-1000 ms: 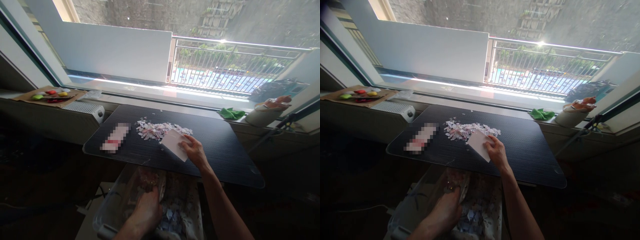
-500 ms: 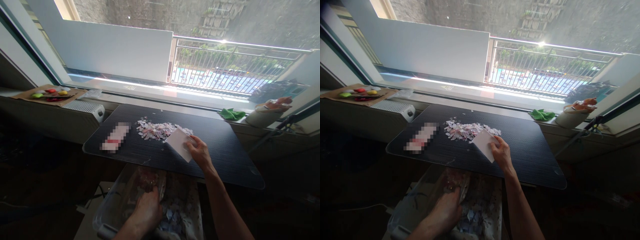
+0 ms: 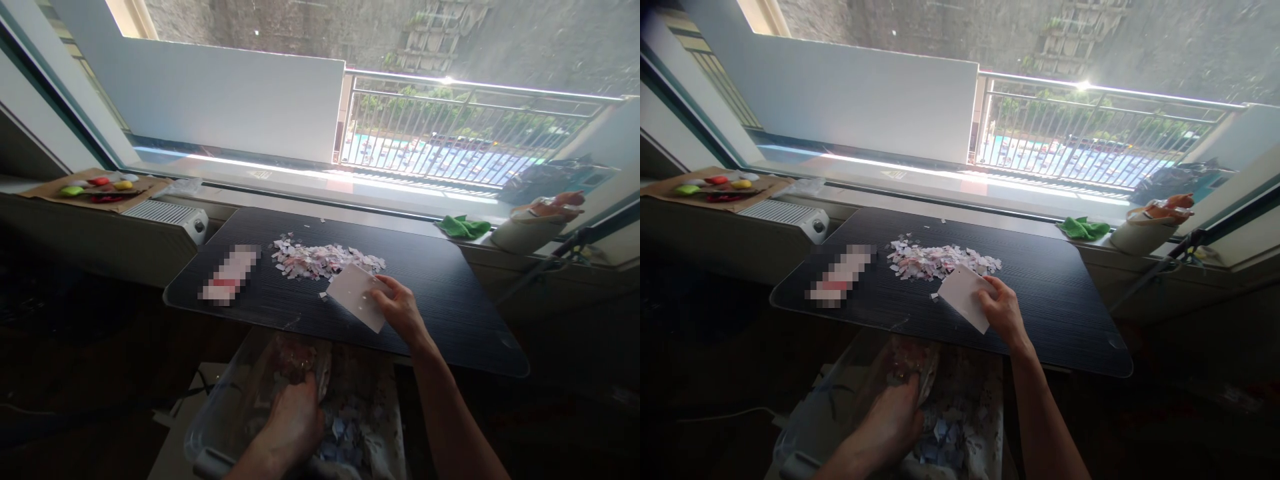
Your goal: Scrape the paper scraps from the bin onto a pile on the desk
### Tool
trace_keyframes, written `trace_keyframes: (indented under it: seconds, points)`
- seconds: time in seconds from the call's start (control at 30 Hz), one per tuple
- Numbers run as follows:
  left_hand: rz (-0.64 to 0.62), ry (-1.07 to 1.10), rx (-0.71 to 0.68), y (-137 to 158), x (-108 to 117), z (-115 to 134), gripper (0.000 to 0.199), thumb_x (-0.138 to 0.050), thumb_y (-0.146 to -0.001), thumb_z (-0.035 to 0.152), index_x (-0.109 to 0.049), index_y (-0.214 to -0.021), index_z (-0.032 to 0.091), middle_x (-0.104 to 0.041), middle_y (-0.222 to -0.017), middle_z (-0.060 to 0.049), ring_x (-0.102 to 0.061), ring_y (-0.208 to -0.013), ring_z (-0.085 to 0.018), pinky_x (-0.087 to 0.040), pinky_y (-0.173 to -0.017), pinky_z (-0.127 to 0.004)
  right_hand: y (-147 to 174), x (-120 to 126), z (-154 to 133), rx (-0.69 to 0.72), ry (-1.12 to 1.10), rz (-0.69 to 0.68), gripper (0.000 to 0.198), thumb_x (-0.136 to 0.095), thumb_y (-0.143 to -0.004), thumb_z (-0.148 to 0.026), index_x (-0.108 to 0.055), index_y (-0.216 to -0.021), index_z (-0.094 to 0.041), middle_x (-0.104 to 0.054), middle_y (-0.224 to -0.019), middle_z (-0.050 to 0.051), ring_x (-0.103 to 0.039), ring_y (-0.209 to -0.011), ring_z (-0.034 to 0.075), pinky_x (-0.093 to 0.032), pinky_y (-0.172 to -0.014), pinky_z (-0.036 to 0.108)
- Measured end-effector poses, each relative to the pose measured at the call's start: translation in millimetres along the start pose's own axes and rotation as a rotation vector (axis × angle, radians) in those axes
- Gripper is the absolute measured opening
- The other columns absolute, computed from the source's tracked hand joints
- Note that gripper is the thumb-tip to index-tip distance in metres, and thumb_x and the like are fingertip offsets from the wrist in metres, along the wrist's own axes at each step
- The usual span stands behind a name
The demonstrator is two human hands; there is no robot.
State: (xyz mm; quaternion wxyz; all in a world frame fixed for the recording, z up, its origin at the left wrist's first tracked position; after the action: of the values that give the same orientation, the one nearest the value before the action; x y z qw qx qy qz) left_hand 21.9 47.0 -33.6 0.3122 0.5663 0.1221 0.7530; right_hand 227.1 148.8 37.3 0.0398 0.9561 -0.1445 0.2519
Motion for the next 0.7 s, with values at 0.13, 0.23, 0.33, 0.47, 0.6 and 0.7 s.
trace_keyframes:
  seconds: [0.13, 0.23, 0.33, 0.47, 0.6, 0.7]
  points:
    - [-0.004, 0.006, -0.003, 1, -1, -1, 0.037, -0.039, -0.069, 0.014, -0.044, -0.105, 0.013, -0.064, -0.086, -0.011, -0.060, -0.082, -0.023, -0.042, -0.068, -0.030, -2, -6, 9, -0.037, -0.065, -0.040, 0.040, -0.050, -0.064, -0.032, -0.058, -0.100, -0.015, -0.061, -0.075, 0.003, -0.055, -0.063, 0.015, -0.044, -0.054, 0.024]
    - [-0.022, 0.006, 0.000, 1, -2, 0, 0.036, -0.037, -0.069, 0.015, -0.044, -0.104, 0.014, -0.063, -0.087, -0.011, -0.059, -0.083, -0.025, -0.042, -0.068, -0.033, -4, -3, 14, -0.036, -0.056, 0.004, 0.039, -0.051, -0.063, -0.031, -0.059, -0.097, -0.015, -0.061, -0.075, 0.002, -0.055, -0.062, 0.015, -0.044, -0.054, 0.024]
    - [-0.028, -0.007, 0.001, 0, -3, 0, 0.033, -0.037, -0.068, 0.015, -0.044, -0.100, 0.015, -0.063, -0.087, -0.011, -0.060, -0.082, -0.026, -0.043, -0.068, -0.034, -5, 0, 20, -0.049, -0.058, 0.034, 0.039, -0.051, -0.062, -0.032, -0.060, -0.096, -0.015, -0.061, -0.072, 0.002, -0.054, -0.060, 0.015, -0.043, -0.051, 0.023]
    - [-0.001, -0.018, -0.009, -1, -1, 1, 0.030, -0.038, -0.068, 0.016, -0.045, -0.097, 0.014, -0.064, -0.084, -0.011, -0.060, -0.081, -0.027, -0.044, -0.067, -0.035, -6, 5, 29, -0.096, -0.103, 0.080, 0.041, -0.052, -0.061, -0.033, -0.060, -0.097, -0.014, -0.062, -0.070, 0.002, -0.054, -0.059, 0.015, -0.043, -0.051, 0.024]
    - [0.003, -0.023, -0.004, -1, -1, 1, 0.029, -0.038, -0.068, 0.015, -0.045, -0.095, 0.015, -0.064, -0.084, -0.011, -0.060, -0.081, -0.026, -0.044, -0.068, -0.035, -3, 10, 29, -0.097, -0.112, 0.133, 0.042, -0.052, -0.062, -0.033, -0.060, -0.099, -0.015, -0.062, -0.071, 0.002, -0.054, -0.059, 0.014, -0.042, -0.051, 0.023]
    - [0.008, -0.029, -0.013, -1, -2, 1, 0.029, -0.038, -0.068, 0.016, -0.045, -0.096, 0.015, -0.063, -0.084, -0.011, -0.060, -0.081, -0.025, -0.044, -0.069, -0.035, 0, 10, 23, -0.080, -0.088, 0.091, 0.040, -0.053, -0.062, -0.032, -0.060, -0.098, -0.015, -0.061, -0.070, 0.001, -0.054, -0.059, 0.014, -0.042, -0.051, 0.023]
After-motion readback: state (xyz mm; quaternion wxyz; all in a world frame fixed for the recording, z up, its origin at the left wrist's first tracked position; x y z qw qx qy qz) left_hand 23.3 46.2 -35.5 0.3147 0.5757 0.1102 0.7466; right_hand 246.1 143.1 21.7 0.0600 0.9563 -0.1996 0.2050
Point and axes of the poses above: each hand's wrist, its own y-axis away from the middle knuckle, its own x-axis out of the back of the hand, z = x × y, the point moved 5 cm from there along -y, towards the middle knuckle
